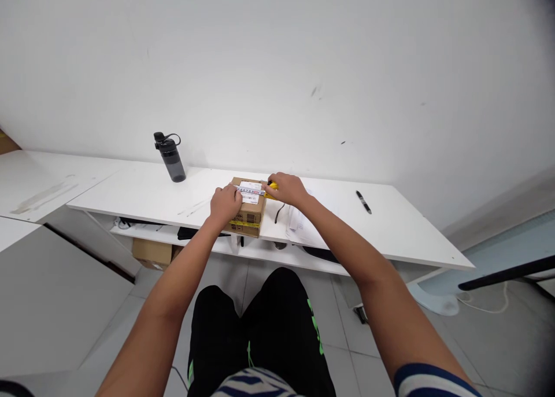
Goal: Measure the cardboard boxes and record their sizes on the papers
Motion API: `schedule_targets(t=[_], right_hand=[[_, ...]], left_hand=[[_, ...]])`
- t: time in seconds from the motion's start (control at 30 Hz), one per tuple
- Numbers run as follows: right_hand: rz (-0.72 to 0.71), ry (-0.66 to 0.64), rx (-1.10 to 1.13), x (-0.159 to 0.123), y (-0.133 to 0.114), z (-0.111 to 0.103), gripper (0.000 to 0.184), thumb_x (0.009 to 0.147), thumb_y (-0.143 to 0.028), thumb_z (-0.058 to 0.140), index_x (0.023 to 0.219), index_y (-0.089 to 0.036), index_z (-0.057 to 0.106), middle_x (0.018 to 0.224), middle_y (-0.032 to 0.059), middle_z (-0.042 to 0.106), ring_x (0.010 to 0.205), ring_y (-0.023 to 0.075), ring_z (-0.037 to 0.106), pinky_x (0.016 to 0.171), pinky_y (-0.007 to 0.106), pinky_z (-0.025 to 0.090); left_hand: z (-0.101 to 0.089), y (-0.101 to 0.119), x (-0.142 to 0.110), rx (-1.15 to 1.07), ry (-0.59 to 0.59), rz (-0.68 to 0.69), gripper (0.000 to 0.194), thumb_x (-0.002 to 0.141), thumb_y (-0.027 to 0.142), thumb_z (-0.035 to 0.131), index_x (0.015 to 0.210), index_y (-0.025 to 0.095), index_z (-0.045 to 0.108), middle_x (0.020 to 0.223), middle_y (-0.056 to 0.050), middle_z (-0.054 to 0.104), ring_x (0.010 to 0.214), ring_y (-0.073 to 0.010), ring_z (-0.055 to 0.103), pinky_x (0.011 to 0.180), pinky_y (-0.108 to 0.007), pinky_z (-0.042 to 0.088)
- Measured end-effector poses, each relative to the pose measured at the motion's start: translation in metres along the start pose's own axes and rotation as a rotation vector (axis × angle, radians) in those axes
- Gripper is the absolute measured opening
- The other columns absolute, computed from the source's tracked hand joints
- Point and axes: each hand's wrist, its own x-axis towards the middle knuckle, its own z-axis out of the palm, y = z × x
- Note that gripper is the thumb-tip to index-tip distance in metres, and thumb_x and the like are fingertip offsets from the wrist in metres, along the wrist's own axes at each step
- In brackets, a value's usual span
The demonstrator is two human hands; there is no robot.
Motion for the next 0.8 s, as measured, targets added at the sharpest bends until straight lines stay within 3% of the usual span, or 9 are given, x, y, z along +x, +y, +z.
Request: schedule_targets(t=[0.8], right_hand=[[0.0,0.027,0.013,-0.0022,0.0003,0.0008,0.04,0.094,-0.053,0.043,0.1,-0.021,0.066,0.1,0.0058,0.07,0.084,0.0188,0.063,0.059,0.028,0.033]], left_hand=[[0.002,-0.0015,0.001,-0.001,0.006,0.013,0.033,0.096,0.028,0.03,0.104,0.018,0.061,0.116,-0.012,0.069,0.105,-0.029,0.058,0.09,-0.042,0.043]])
